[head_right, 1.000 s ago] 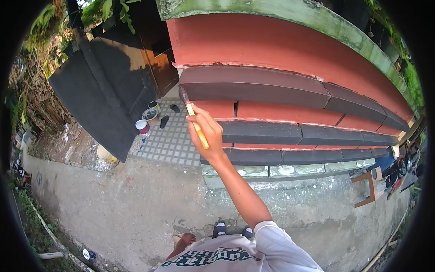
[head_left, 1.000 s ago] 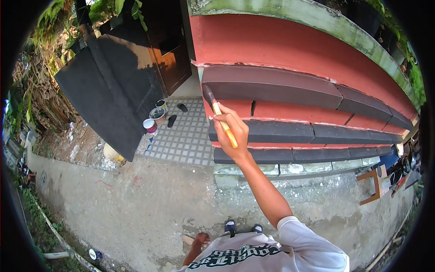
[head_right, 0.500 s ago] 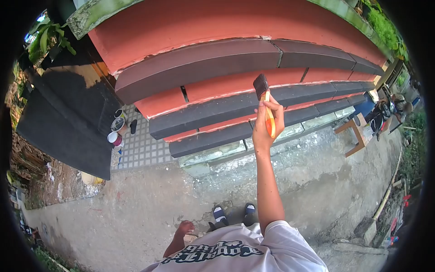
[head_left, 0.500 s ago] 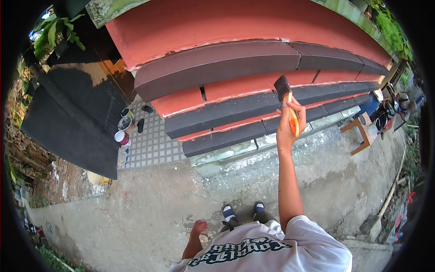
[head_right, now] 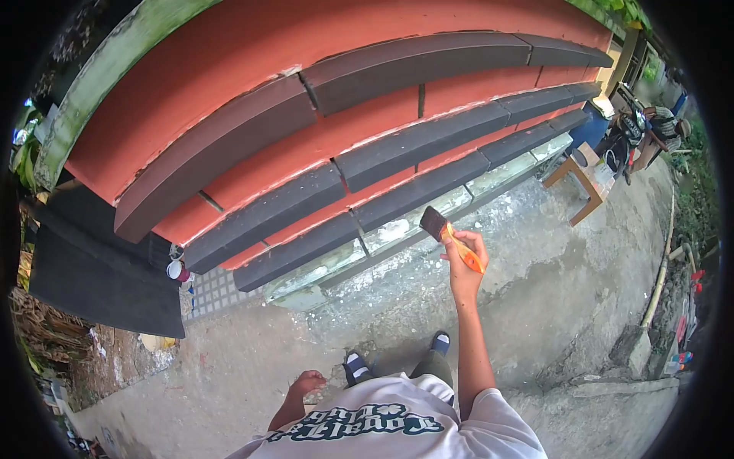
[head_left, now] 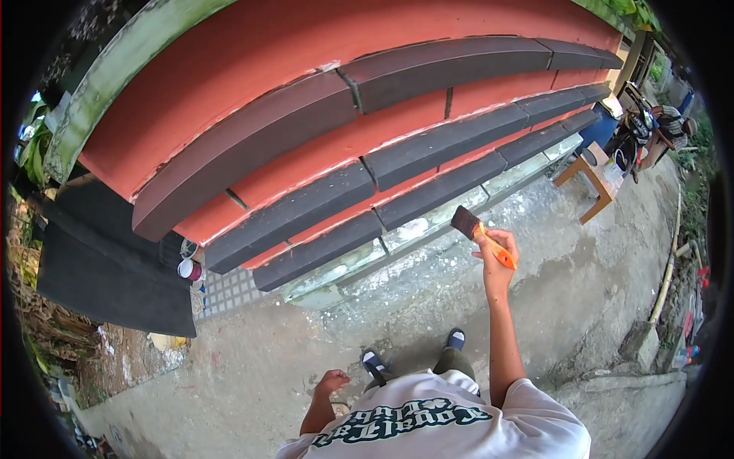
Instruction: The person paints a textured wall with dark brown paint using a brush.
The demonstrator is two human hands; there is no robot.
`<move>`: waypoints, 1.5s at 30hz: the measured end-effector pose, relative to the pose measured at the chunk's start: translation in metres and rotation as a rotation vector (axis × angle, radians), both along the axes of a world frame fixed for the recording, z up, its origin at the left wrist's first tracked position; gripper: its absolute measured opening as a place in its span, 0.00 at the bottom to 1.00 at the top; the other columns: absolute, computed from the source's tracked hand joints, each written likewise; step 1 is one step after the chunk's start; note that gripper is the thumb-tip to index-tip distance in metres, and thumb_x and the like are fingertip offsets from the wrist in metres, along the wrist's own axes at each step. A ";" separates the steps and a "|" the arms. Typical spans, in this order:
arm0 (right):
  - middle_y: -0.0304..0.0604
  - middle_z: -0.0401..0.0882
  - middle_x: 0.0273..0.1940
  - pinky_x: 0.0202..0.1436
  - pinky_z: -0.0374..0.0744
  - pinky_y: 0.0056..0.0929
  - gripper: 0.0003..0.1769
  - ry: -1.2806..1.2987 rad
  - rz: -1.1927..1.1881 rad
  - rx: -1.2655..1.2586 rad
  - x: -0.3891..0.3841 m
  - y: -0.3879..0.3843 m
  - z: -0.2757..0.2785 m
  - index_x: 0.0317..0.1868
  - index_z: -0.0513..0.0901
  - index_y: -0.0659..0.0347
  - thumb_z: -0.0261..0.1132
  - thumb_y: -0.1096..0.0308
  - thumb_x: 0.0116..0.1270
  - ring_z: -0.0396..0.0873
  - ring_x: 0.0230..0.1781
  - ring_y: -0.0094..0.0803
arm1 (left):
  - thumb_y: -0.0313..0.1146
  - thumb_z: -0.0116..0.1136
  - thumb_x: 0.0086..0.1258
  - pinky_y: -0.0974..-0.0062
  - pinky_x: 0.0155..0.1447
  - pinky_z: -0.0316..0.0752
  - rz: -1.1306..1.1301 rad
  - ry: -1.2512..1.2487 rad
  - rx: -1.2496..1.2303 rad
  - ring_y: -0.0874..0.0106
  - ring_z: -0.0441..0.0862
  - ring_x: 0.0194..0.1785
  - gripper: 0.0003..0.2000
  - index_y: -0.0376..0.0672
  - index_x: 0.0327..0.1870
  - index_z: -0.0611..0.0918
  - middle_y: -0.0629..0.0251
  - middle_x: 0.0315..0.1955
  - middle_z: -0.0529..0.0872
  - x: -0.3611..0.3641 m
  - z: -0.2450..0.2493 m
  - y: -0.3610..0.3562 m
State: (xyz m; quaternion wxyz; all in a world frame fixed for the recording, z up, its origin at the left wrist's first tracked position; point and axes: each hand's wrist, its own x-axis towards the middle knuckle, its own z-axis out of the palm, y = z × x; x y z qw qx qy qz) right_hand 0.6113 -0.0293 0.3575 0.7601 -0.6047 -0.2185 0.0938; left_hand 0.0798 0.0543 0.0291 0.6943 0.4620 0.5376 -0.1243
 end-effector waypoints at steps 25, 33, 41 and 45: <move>0.43 0.81 0.44 0.35 0.84 0.28 0.09 0.570 -0.490 0.077 0.391 -0.292 -0.033 0.48 0.76 0.56 0.65 0.68 0.71 0.87 0.39 0.34 | 0.28 0.62 0.66 0.77 0.30 0.71 -0.535 -0.006 0.227 0.79 0.77 0.26 0.04 0.43 0.29 0.83 0.70 0.23 0.83 0.516 -0.026 -0.099; 0.40 0.82 0.44 0.36 0.82 0.25 0.09 0.546 -0.702 -0.005 0.559 -0.363 -0.035 0.48 0.76 0.53 0.66 0.67 0.71 0.87 0.40 0.31 | 0.32 0.65 0.60 0.73 0.38 0.76 -0.792 -0.013 0.095 0.74 0.81 0.31 0.05 0.43 0.34 0.87 0.67 0.27 0.87 0.674 -0.108 -0.095; 0.46 0.82 0.47 0.42 0.86 0.30 0.11 0.521 -0.851 0.048 0.703 -0.432 -0.026 0.50 0.76 0.59 0.64 0.65 0.73 0.87 0.44 0.36 | 0.30 0.66 0.57 0.73 0.41 0.74 -0.890 -0.280 0.261 0.75 0.80 0.34 0.06 0.41 0.28 0.80 0.66 0.28 0.85 1.068 0.026 -0.125; 0.49 0.81 0.50 0.49 0.87 0.34 0.13 0.547 -0.868 0.161 0.773 -0.469 -0.041 0.52 0.76 0.63 0.62 0.65 0.74 0.86 0.48 0.42 | 0.29 0.61 0.60 0.72 0.44 0.76 -0.900 -0.325 0.420 0.73 0.83 0.36 0.06 0.39 0.27 0.77 0.64 0.26 0.83 1.193 0.039 -0.151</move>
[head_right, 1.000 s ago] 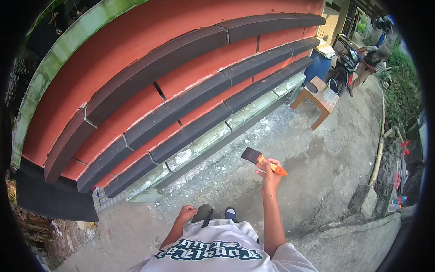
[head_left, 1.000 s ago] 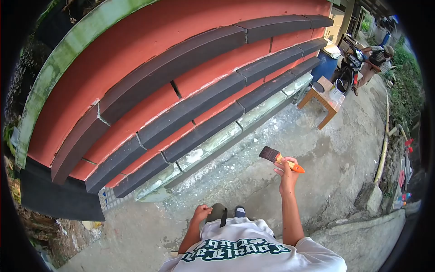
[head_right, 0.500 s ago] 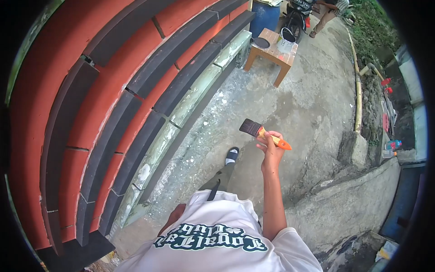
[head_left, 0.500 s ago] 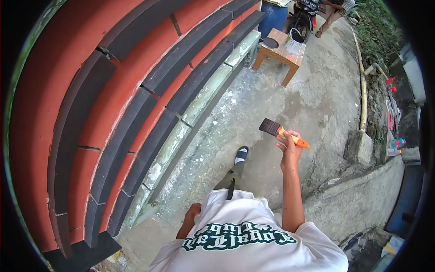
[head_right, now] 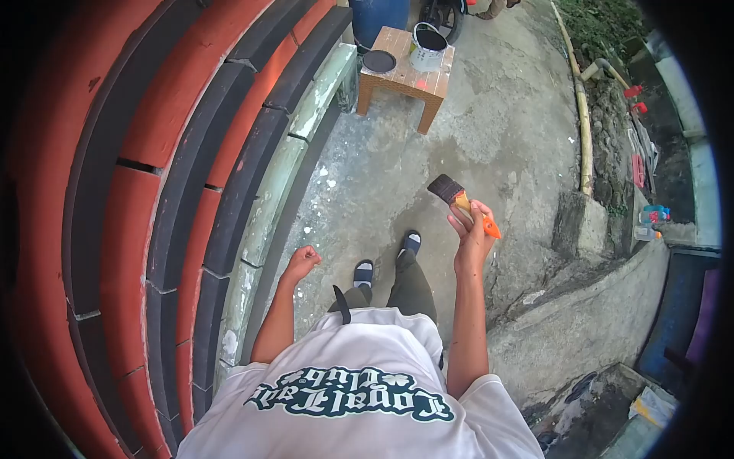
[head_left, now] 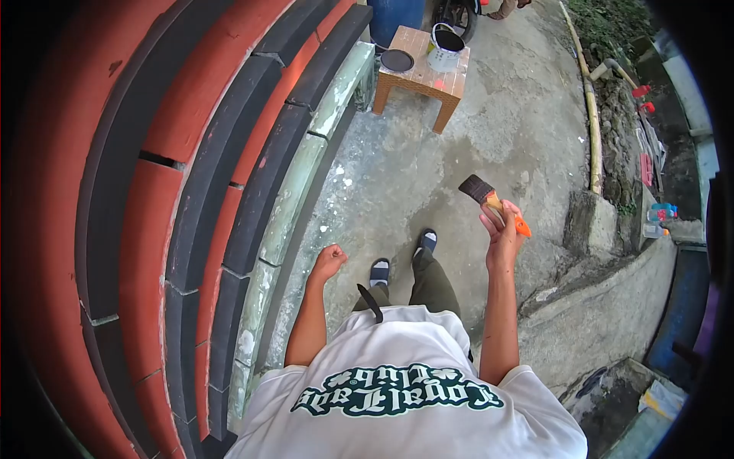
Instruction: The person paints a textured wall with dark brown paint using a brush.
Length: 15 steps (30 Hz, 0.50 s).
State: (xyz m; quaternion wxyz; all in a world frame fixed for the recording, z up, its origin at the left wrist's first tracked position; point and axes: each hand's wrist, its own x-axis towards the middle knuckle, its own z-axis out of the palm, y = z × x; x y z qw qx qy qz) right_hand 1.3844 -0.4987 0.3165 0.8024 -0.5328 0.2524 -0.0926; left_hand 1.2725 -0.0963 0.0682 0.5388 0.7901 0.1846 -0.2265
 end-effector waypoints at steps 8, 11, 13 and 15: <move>0.50 0.80 0.54 0.52 0.87 0.33 0.16 0.048 0.023 0.000 0.185 -0.095 -0.041 0.56 0.77 0.67 0.61 0.65 0.76 0.86 0.48 0.42 | 0.27 0.57 0.63 0.73 0.34 0.75 0.193 0.340 -0.058 0.73 0.83 0.30 0.03 0.43 0.29 0.76 0.65 0.26 0.84 0.060 -0.020 -0.093; 0.50 0.82 0.52 0.51 0.87 0.32 0.15 0.025 0.056 -0.041 0.267 -0.118 -0.046 0.53 0.80 0.68 0.63 0.65 0.75 0.87 0.46 0.38 | 0.28 0.59 0.61 0.73 0.30 0.74 0.068 0.373 0.028 0.74 0.83 0.28 0.04 0.41 0.28 0.78 0.64 0.25 0.85 0.057 -0.044 -0.122; 0.49 0.84 0.49 0.50 0.87 0.31 0.14 -0.012 0.073 -0.081 0.323 -0.128 -0.057 0.51 0.81 0.68 0.63 0.65 0.75 0.87 0.45 0.37 | 0.30 0.62 0.61 0.70 0.37 0.78 0.403 0.522 -0.587 0.68 0.85 0.33 0.04 0.40 0.34 0.83 0.59 0.28 0.87 0.021 -0.120 -0.114; 0.48 0.85 0.46 0.50 0.87 0.30 0.14 -0.054 0.104 -0.107 0.377 -0.132 -0.065 0.51 0.82 0.68 0.64 0.65 0.74 0.87 0.44 0.35 | 0.32 0.62 0.63 0.68 0.46 0.78 0.153 0.190 -0.091 0.65 0.85 0.37 0.08 0.39 0.39 0.85 0.58 0.34 0.89 0.052 -0.035 -0.148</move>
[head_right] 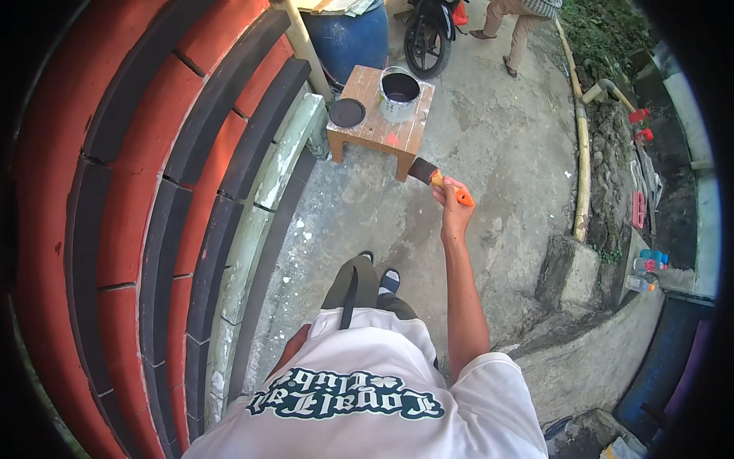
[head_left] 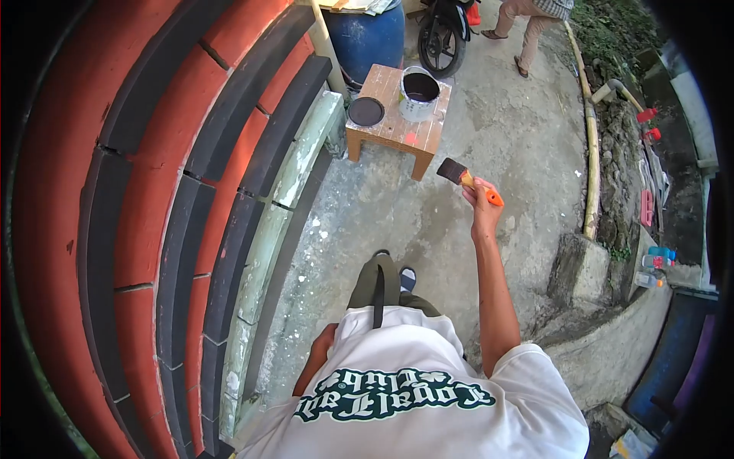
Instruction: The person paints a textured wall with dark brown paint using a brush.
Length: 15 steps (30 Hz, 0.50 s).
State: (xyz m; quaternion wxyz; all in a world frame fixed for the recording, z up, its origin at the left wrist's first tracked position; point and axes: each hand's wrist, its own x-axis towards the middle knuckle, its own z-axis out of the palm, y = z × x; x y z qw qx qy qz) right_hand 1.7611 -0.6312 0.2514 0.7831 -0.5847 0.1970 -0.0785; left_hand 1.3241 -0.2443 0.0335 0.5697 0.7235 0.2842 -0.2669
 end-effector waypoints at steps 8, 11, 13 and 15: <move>0.49 0.85 0.43 0.51 0.87 0.28 0.14 -0.146 0.074 -0.051 0.201 -0.005 -0.044 0.48 0.83 0.71 0.67 0.67 0.72 0.86 0.42 0.31 | 0.31 0.58 0.67 0.71 0.49 0.77 -0.103 -0.169 0.045 0.69 0.84 0.39 0.09 0.40 0.42 0.87 0.64 0.36 0.89 0.216 0.119 -0.059; 0.48 0.85 0.42 0.50 0.87 0.27 0.14 -0.124 0.092 -0.040 0.263 -0.006 -0.049 0.48 0.84 0.71 0.68 0.67 0.72 0.86 0.41 0.31 | 0.29 0.60 0.64 0.75 0.41 0.75 -0.134 0.056 -0.117 0.75 0.80 0.34 0.03 0.42 0.35 0.85 0.69 0.29 0.85 0.294 0.001 -0.021; 0.48 0.85 0.42 0.49 0.87 0.27 0.14 -0.091 0.097 -0.047 0.298 -0.005 -0.058 0.48 0.84 0.71 0.68 0.67 0.72 0.86 0.40 0.31 | 0.29 0.61 0.61 0.77 0.37 0.72 -0.103 0.148 -0.158 0.78 0.78 0.31 0.01 0.43 0.31 0.82 0.71 0.27 0.83 0.342 -0.005 -0.018; 0.48 0.85 0.42 0.49 0.87 0.27 0.14 -0.068 0.115 -0.055 0.343 -0.001 -0.068 0.48 0.84 0.71 0.68 0.67 0.71 0.86 0.40 0.30 | 0.28 0.62 0.59 0.77 0.34 0.70 0.002 0.141 -0.089 0.80 0.76 0.29 0.03 0.43 0.29 0.79 0.71 0.25 0.83 0.416 0.030 -0.028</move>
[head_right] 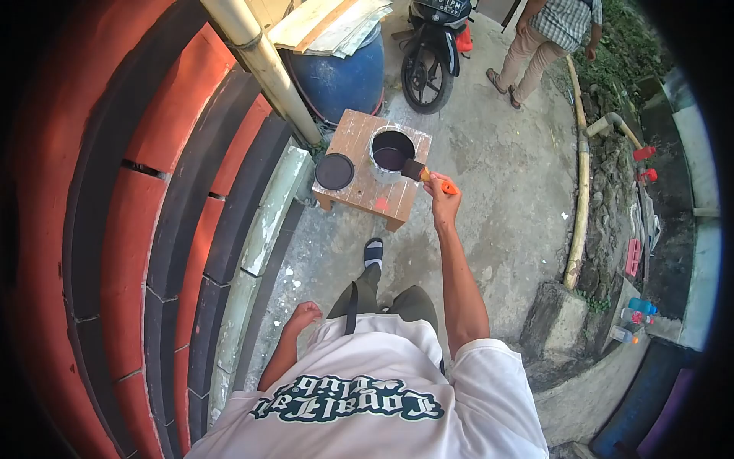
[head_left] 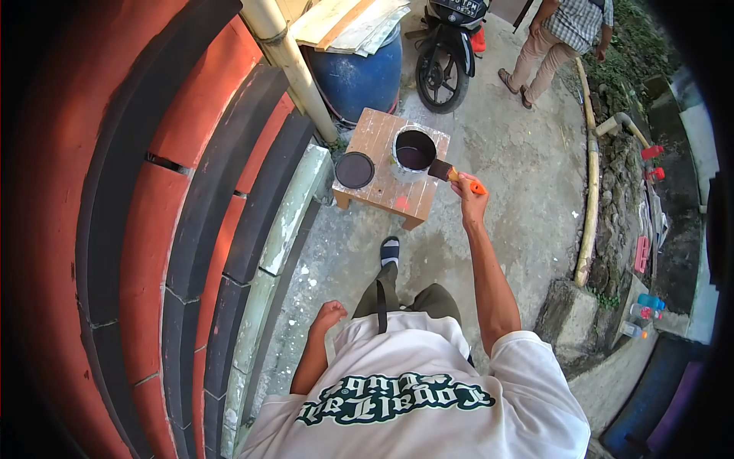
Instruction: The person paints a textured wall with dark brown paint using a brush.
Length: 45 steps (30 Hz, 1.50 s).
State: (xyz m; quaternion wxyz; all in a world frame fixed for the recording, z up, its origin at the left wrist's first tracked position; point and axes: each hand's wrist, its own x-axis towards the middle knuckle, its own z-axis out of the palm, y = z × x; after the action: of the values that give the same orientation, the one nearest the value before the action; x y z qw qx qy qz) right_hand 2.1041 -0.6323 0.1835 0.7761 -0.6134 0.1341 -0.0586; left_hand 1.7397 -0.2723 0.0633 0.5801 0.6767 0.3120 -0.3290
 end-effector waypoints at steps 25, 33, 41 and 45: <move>0.48 0.88 0.33 0.39 0.81 0.32 0.07 0.118 0.478 -0.880 0.250 0.070 -0.271 0.42 0.88 0.60 0.69 0.69 0.66 0.86 0.30 0.35 | 0.30 0.65 0.66 0.74 0.35 0.84 0.423 0.477 0.036 0.74 0.87 0.32 0.07 0.37 0.40 0.83 0.63 0.32 0.88 -0.099 0.031 -0.206; 0.51 0.88 0.36 0.43 0.82 0.33 0.07 0.116 0.518 -0.901 0.254 0.075 -0.290 0.42 0.88 0.60 0.70 0.70 0.64 0.87 0.33 0.38 | 0.27 0.68 0.60 0.73 0.42 0.83 0.539 0.502 -0.054 0.73 0.87 0.39 0.09 0.40 0.41 0.84 0.66 0.37 0.89 -0.091 0.031 -0.228; 0.43 0.85 0.36 0.37 0.87 0.26 0.07 0.315 0.463 -0.430 0.249 0.059 -0.216 0.41 0.88 0.62 0.70 0.68 0.68 0.84 0.35 0.29 | 0.30 0.59 0.70 0.67 0.41 0.83 0.563 0.386 -0.067 0.70 0.88 0.39 0.04 0.42 0.40 0.79 0.60 0.38 0.89 -0.075 0.016 -0.217; 0.47 0.84 0.40 0.42 0.89 0.31 0.07 0.334 0.362 -0.103 0.234 0.030 -0.174 0.44 0.85 0.66 0.67 0.72 0.67 0.85 0.36 0.33 | 0.31 0.53 0.72 0.68 0.39 0.81 0.690 0.529 -0.020 0.69 0.87 0.38 0.04 0.41 0.38 0.79 0.60 0.36 0.89 -0.023 0.031 -0.203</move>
State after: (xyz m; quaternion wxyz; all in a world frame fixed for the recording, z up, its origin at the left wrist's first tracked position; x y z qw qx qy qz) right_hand 2.3381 -0.6027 0.0091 0.7088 -0.6673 0.1451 0.1768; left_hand 1.7169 -0.4757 0.0947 0.5626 0.4196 0.6547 -0.2808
